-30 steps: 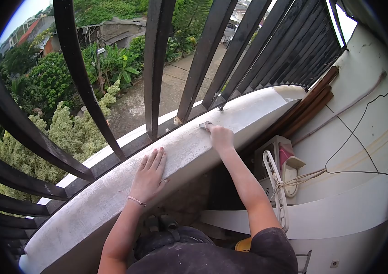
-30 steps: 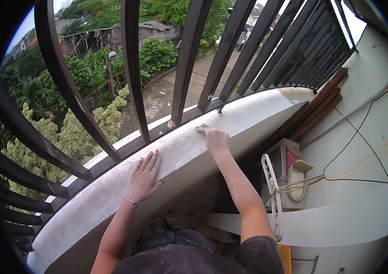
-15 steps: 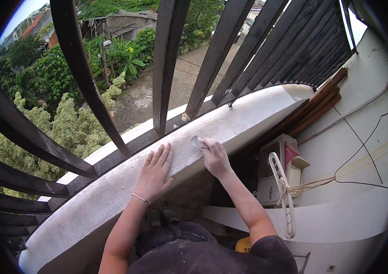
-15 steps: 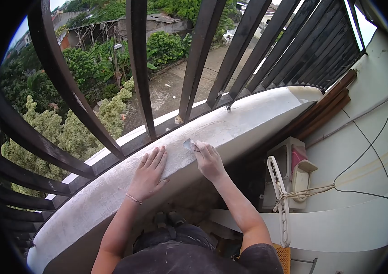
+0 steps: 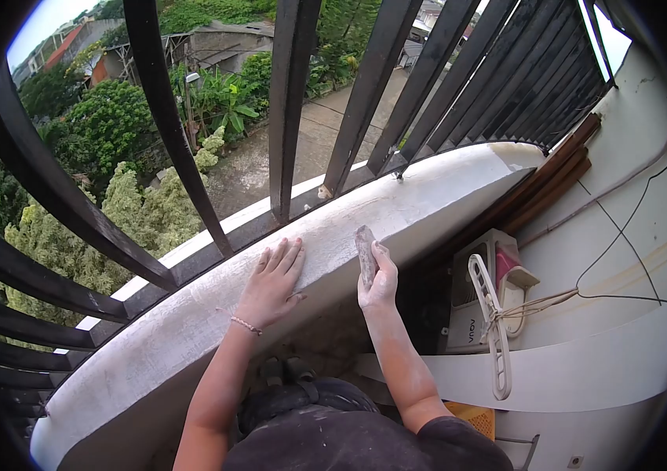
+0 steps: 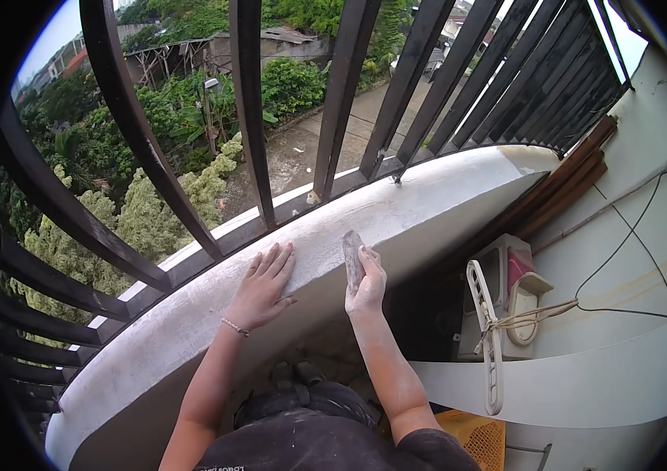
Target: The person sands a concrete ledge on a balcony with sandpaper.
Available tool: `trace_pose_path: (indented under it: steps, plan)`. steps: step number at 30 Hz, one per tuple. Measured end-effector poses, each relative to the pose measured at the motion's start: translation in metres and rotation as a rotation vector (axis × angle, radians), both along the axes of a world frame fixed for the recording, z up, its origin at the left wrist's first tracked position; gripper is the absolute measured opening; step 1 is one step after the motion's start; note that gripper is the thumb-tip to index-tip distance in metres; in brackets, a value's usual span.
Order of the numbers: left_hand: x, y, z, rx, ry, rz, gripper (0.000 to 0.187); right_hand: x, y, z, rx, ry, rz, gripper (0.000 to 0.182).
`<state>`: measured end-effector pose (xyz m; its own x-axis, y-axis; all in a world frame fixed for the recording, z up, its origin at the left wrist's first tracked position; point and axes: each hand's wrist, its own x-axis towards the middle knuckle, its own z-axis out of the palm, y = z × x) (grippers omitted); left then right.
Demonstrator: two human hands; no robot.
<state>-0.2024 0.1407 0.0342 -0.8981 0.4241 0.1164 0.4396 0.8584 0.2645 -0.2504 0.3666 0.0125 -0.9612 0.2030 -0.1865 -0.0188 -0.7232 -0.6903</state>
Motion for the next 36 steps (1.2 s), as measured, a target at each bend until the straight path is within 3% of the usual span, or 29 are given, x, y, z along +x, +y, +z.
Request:
trace_pose_path:
  steps: [4, 7, 10, 13, 14, 17, 19, 20, 23, 24, 25, 27, 28, 33, 34, 36]
  plan:
    - [0.001, 0.000, 0.000, 0.047, -0.015, -0.010, 0.088, 0.026, -0.016, 0.001, -0.092, 0.033, 0.122, 0.033]
    - [-0.008, -0.007, -0.005, 0.385, -0.173, -0.062, 0.077, 0.045, -0.023, 0.005, -0.095, 0.014, 0.250, 0.042]
    - [-0.002, 0.017, 0.002, 1.333, -0.482, -0.095, 0.069, 0.060, -0.027, 0.010, -0.001, 0.017, 0.386, 0.042]
    - [0.009, 0.038, 0.010, 1.219, -0.554, -0.041, 0.064, 0.068, -0.024, 0.013, -0.042, 0.048, 0.424, 0.042]
    - [0.010, 0.043, 0.011, 1.184, -0.453, -0.009, 0.058, 0.071, -0.022, 0.017, -0.043, 0.060, 0.402, 0.044]
    - [0.006, 0.052, -0.004, 1.359, -0.510, 0.066, 0.047, 0.081, -0.015, 0.024, -0.059, 0.159, 0.360, 0.057]
    - [0.006, 0.053, -0.003, 1.464, -0.696, 0.082, 0.040, 0.095, -0.013, 0.019, -0.089, 0.303, 0.383, 0.071]
    - [0.006, 0.053, -0.003, 1.514, -0.789, 0.094, 0.037, 0.101, -0.011, 0.017, -0.011, 0.325, 0.376, 0.086]
    - [0.011, 0.064, -0.011, 1.777, -0.938, 0.049, 0.036, 0.118, -0.011, 0.012, 0.205, 0.480, 0.379, 0.096]
    - [0.021, 0.076, 0.005, 1.847, -0.925, 0.051, 0.035, 0.123, -0.005, 0.011, 0.465, 0.473, 0.438, 0.102]
    - [0.026, 0.082, 0.016, 1.846, -0.932, 0.069, 0.034, 0.119, 0.004, -0.003, 0.887, 0.563, 0.445, 0.106]
    - [0.030, 0.089, 0.027, 1.842, -0.948, 0.104, 0.033, 0.114, 0.012, -0.010, 1.335, 0.696, 0.297, 0.109]
    - [0.025, 0.077, 0.011, 1.599, -1.005, 0.018, 0.035, 0.113, 0.011, -0.004, 1.107, 0.653, 0.330, 0.108]
    - [0.016, 0.092, -0.010, 1.357, -0.808, 0.022, 0.034, 0.111, 0.003, 0.005, 0.096, 0.356, 0.301, 0.092]
    - [0.015, 0.097, -0.020, 1.356, -0.772, 0.028, 0.034, 0.110, 0.002, 0.017, -0.013, 0.266, 0.231, 0.077]
    - [0.014, 0.108, -0.025, 1.338, -0.598, 0.042, 0.032, 0.100, 0.009, 0.015, 0.091, 0.266, 0.129, 0.068]
